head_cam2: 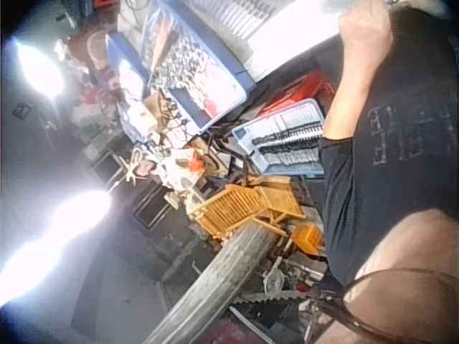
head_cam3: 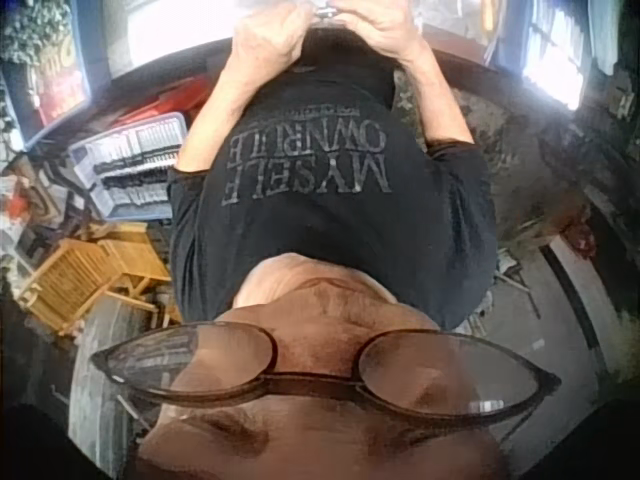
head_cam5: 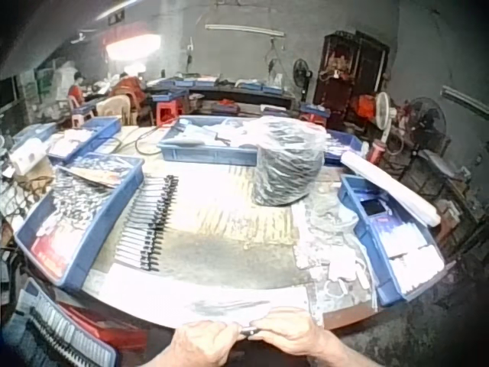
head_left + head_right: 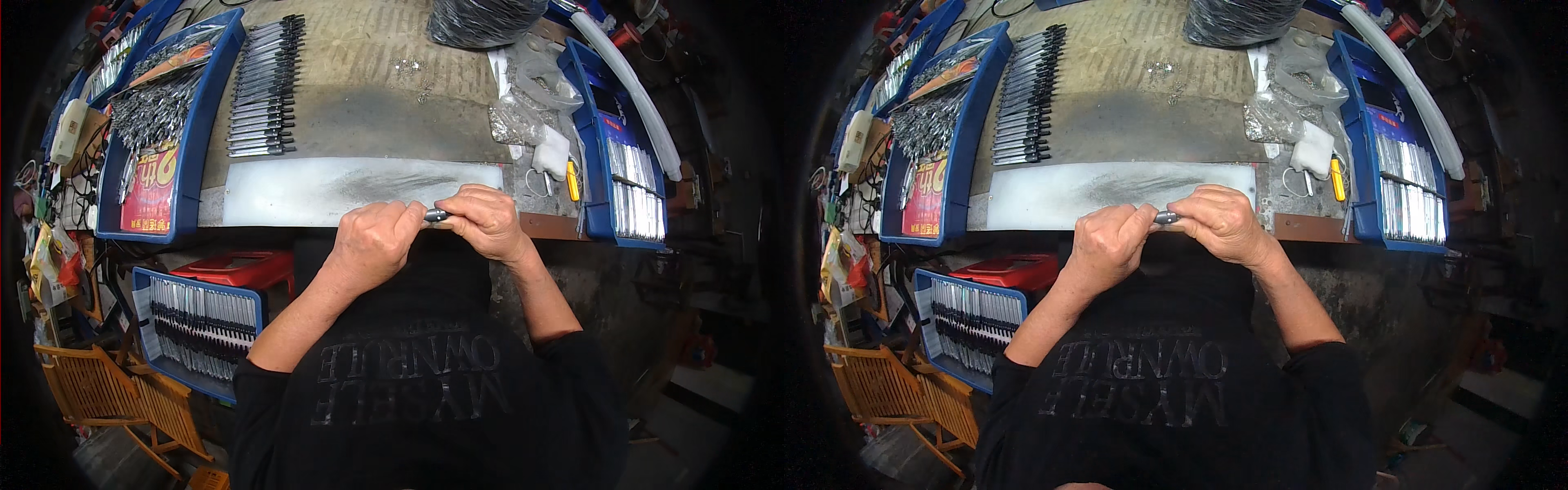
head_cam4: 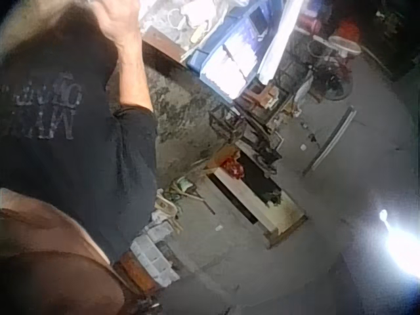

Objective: The person assembles small components by hand, picking up metal and plastic parts from containers on the workstation and attaching them together over a white pad.

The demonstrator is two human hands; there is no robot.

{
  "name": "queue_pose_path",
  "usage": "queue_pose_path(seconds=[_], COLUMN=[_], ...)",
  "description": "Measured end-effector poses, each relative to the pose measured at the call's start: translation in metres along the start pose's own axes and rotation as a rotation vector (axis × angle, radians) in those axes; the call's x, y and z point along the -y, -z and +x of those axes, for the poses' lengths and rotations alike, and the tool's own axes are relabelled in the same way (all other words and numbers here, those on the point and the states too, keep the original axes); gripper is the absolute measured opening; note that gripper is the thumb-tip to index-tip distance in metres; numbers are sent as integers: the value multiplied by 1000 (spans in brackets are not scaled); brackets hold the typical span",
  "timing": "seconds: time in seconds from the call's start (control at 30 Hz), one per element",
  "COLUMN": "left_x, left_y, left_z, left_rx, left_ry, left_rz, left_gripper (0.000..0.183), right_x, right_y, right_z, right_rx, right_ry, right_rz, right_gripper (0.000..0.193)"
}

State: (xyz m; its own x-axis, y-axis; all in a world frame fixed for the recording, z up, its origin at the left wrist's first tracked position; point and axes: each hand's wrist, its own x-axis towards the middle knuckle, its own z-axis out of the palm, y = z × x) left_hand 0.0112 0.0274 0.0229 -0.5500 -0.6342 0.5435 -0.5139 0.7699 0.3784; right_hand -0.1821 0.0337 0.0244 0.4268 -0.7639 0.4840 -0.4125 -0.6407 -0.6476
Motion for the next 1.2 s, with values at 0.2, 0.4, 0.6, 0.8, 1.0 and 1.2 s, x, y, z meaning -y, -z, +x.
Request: queue_pose_path(seconds=[0.2, 0.4, 0.6, 0.8, 1.0, 1.2], left_x=[1, 1, 1, 2, 0, 1], left_y=[-1, 4, 2, -3, -3, -1], left_z=[1, 3, 4, 2, 4, 5], left_rx=[-28, 4, -27, -33, -40, -21], left_ry=[22, -27, -28, 11, 16, -28], left_rz=[-9, -4, -11, 19, 18, 18], left_gripper=[14, 15, 15, 12, 13, 15], right_x=[1, -7, -10, -7, -6, -10], right_y=[-2, 8, 12, 4, 2, 9], right_z=[0, 5, 6, 3, -1, 3], right_rx=[-69, 13, 102, 3, -62, 7], right_ry=[-26, 60, 44, 22, -2, 4], right_rz=[-51, 10, 63, 15, -19, 24], right_gripper=[20, 19, 22, 18, 19, 20])
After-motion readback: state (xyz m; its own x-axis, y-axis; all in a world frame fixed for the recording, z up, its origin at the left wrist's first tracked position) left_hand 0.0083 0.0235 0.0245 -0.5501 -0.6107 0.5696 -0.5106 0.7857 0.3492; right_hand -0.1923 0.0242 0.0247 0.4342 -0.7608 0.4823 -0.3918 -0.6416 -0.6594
